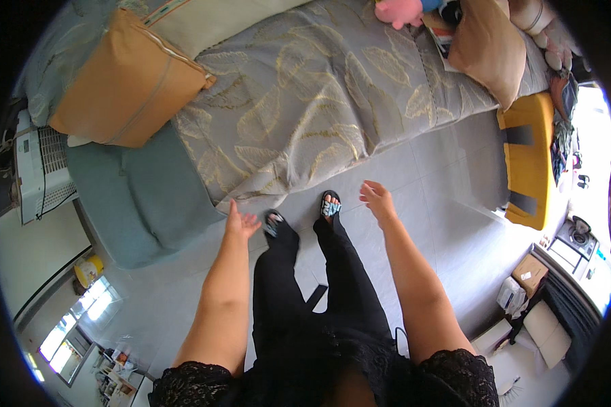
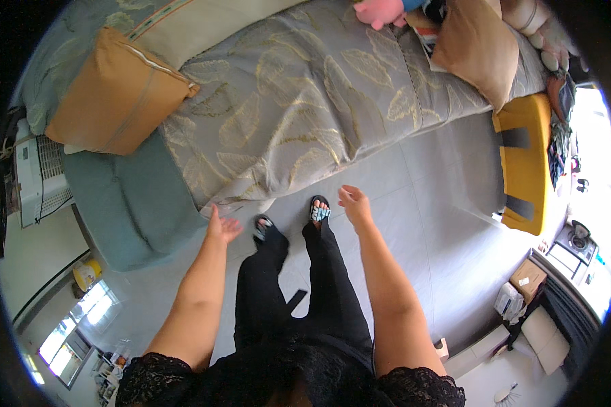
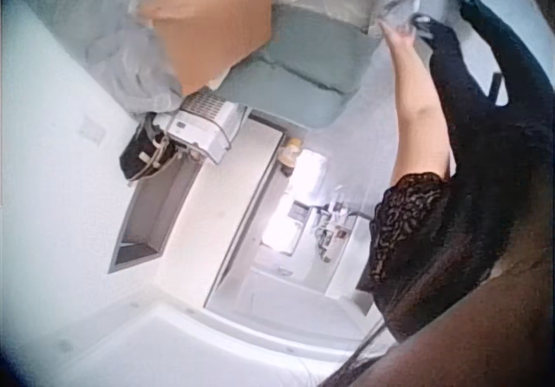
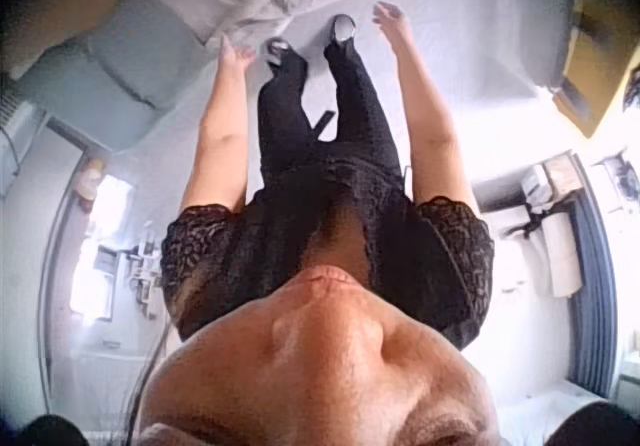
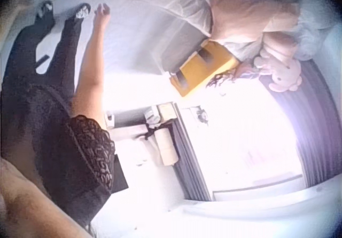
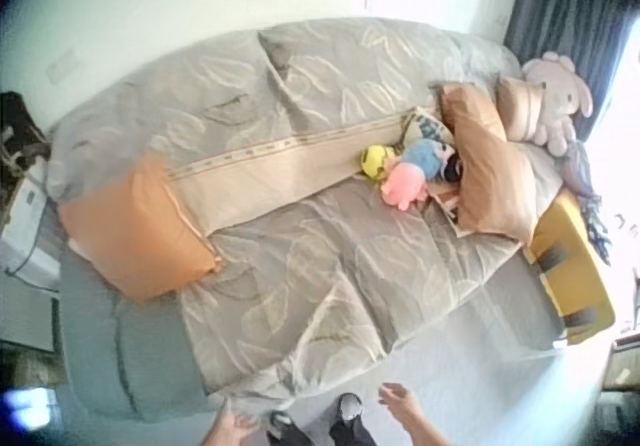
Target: The person packs small items including a pen, notebook, and keys into a backpack, then zips it closed. They then smooth and fold the sofa cover and arrange the pillows on the sofa.
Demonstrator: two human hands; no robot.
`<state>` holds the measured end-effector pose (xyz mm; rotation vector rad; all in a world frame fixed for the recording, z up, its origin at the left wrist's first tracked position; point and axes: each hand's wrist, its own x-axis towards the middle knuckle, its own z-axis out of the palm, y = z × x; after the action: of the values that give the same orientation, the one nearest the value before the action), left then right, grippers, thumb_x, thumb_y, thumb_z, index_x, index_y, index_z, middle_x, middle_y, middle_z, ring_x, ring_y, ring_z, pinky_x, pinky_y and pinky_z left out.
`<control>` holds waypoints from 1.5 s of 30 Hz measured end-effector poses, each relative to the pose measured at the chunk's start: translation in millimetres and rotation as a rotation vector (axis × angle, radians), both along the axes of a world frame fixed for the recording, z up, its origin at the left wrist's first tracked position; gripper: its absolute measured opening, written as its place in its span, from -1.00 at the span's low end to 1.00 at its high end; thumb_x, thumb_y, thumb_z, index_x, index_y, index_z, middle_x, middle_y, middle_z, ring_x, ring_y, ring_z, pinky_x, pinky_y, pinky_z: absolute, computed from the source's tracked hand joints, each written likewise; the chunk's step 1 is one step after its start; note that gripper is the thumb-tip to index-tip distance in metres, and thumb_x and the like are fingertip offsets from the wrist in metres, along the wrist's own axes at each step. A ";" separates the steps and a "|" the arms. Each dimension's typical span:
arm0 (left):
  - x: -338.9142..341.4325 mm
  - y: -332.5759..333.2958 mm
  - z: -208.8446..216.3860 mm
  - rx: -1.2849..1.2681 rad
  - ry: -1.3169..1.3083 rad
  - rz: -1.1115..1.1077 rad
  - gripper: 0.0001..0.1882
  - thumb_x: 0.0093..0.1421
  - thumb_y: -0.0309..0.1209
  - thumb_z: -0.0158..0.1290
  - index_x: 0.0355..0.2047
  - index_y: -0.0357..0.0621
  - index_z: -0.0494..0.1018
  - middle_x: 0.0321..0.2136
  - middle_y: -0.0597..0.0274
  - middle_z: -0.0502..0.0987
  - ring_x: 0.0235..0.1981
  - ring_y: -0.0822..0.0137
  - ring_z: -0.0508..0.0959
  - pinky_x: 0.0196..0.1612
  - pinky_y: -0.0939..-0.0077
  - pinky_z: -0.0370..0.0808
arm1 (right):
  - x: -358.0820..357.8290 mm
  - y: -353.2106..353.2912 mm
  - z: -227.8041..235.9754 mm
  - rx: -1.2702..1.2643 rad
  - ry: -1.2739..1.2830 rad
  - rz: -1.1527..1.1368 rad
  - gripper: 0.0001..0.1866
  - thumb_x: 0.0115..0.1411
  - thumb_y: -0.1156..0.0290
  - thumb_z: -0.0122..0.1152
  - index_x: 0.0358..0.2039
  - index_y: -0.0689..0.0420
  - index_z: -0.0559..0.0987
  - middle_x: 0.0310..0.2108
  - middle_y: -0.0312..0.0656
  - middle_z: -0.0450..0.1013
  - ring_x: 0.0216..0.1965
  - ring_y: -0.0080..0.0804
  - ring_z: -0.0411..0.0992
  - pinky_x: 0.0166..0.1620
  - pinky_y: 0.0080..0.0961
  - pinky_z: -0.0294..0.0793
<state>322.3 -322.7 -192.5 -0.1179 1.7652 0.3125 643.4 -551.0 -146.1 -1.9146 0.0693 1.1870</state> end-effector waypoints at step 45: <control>340.5 -139.7 18.6 0.386 -0.031 0.030 0.06 -0.01 0.26 0.05 0.31 0.06 -0.21 0.28 -0.03 -0.10 0.24 -0.03 0.09 0.21 -0.13 -0.02 | 439.9 95.7 105.8 0.254 -0.952 0.563 -0.68 0.11 0.20 -0.01 -0.40 0.26 0.41 -0.36 0.26 0.40 -0.26 0.25 0.35 -0.20 -0.08 0.32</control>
<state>662.8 -462.5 -173.9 0.1272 1.6428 0.6624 1083.3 -455.3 -40.3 -2.1264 -1.1241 0.4506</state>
